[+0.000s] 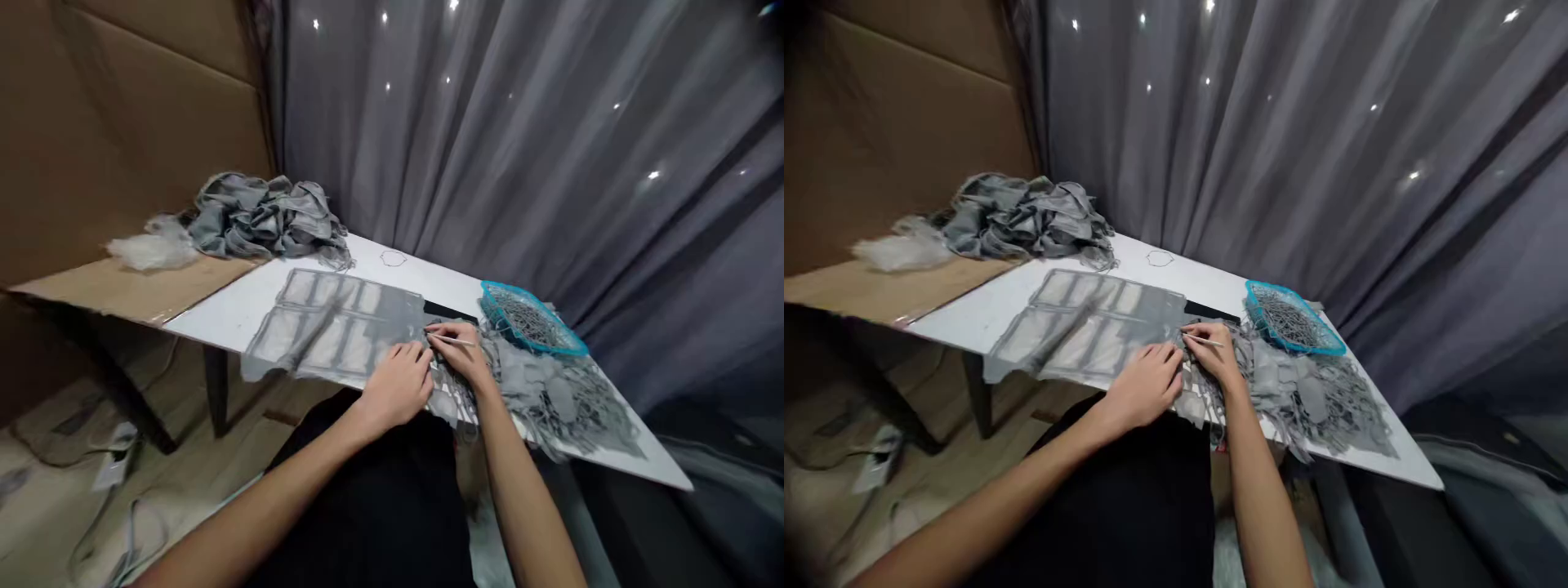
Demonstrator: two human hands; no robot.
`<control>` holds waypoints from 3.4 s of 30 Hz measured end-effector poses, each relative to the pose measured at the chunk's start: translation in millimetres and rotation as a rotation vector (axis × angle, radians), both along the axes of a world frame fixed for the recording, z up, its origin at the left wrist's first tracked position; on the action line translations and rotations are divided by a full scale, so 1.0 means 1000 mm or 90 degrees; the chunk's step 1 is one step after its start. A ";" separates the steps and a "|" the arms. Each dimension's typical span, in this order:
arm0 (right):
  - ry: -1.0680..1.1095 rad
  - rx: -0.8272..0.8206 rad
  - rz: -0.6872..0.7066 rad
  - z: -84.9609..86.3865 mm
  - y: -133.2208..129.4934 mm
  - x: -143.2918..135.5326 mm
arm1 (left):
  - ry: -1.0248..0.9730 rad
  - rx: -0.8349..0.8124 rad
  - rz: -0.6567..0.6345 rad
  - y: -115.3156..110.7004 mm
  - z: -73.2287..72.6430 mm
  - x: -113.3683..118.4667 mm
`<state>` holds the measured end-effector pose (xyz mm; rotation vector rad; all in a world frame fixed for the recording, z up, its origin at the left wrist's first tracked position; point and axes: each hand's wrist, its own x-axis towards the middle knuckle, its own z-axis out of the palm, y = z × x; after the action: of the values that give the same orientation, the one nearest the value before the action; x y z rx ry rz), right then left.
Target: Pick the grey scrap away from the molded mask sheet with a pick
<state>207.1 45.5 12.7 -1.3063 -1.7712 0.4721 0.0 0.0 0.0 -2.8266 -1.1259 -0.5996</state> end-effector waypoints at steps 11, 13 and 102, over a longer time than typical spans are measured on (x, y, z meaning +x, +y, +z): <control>-0.002 0.039 0.007 -0.009 0.004 0.003 | -0.011 -0.001 0.003 -0.003 0.004 -0.003; -0.010 0.054 0.004 -0.010 0.005 0.003 | -0.015 -0.001 0.002 -0.003 0.004 -0.003; -0.067 0.066 -0.036 -0.006 -0.003 -0.002 | -0.056 0.002 -0.005 -0.003 0.000 -0.003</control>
<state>204.9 42.4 6.3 -1.3248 -1.8156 0.2809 -2.5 -3.1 0.0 -2.8292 -1.1250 -0.7323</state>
